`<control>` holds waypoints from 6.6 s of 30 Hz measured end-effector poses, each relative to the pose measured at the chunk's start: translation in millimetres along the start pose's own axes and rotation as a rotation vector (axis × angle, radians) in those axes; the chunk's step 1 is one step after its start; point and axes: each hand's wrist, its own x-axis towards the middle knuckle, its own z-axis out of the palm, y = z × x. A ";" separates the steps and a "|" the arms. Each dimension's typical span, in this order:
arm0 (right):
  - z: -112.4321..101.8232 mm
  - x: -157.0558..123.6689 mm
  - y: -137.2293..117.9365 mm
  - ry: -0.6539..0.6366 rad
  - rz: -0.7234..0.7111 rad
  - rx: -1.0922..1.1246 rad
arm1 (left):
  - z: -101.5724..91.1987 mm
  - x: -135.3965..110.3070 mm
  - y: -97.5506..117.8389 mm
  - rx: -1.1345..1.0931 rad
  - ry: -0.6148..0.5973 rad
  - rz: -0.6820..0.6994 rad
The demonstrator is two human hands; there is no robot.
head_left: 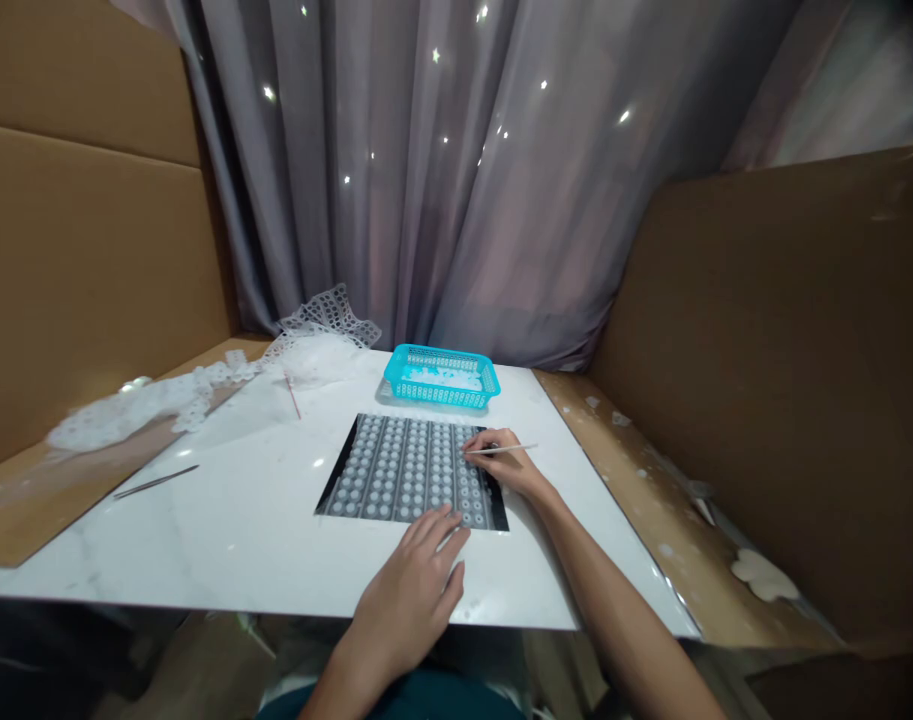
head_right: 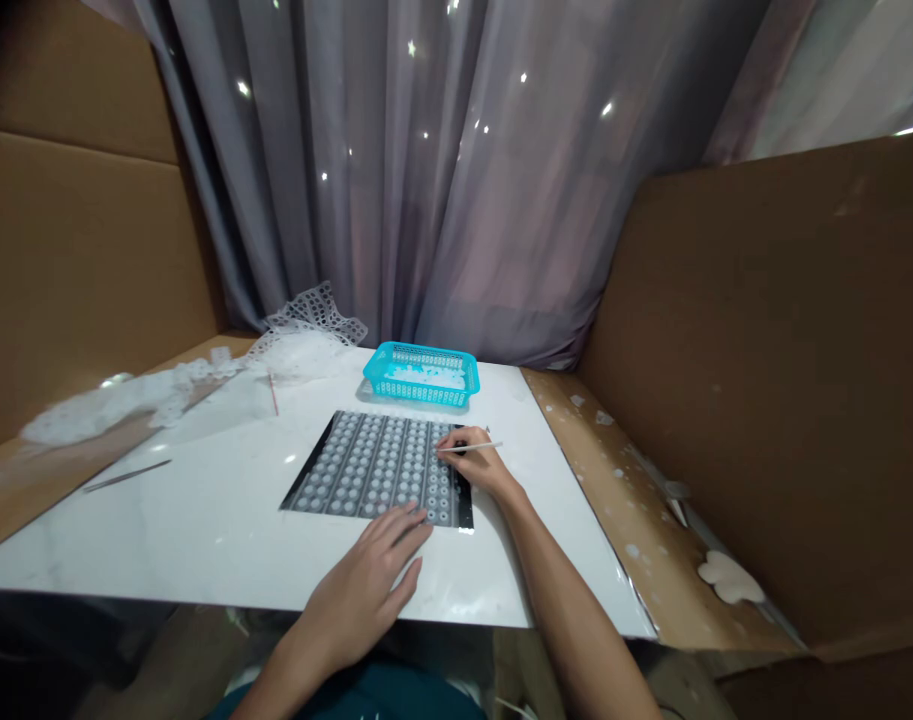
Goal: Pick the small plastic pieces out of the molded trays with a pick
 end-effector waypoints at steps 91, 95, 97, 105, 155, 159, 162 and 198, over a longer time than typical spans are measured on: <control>24.4 20.3 23.9 0.225 0.046 -0.105 | -3.3 1.5 1.5 0.020 0.001 0.006; 18.8 20.1 30.4 0.291 0.092 -0.034 | -3.3 1.6 1.5 0.016 0.005 0.004; 15.7 19.6 32.7 0.297 0.108 -0.011 | -3.4 1.6 2.0 0.024 -0.003 0.003; 17.5 20.5 34.3 0.166 0.059 0.045 | -1.2 0.5 2.3 0.063 0.014 0.015; 15.1 43.9 60.2 0.236 0.205 0.105 | -0.8 0.4 0.0 0.002 0.034 0.020; 12.4 42.7 57.7 0.194 0.187 0.139 | -0.8 0.7 0.1 0.006 0.029 0.031; 12.1 43.8 56.0 0.175 0.166 0.142 | -1.4 0.8 0.6 0.007 0.026 0.028; 21.6 48.5 63.7 0.345 0.201 0.104 | -1.3 -1.4 3.6 0.038 0.022 -0.011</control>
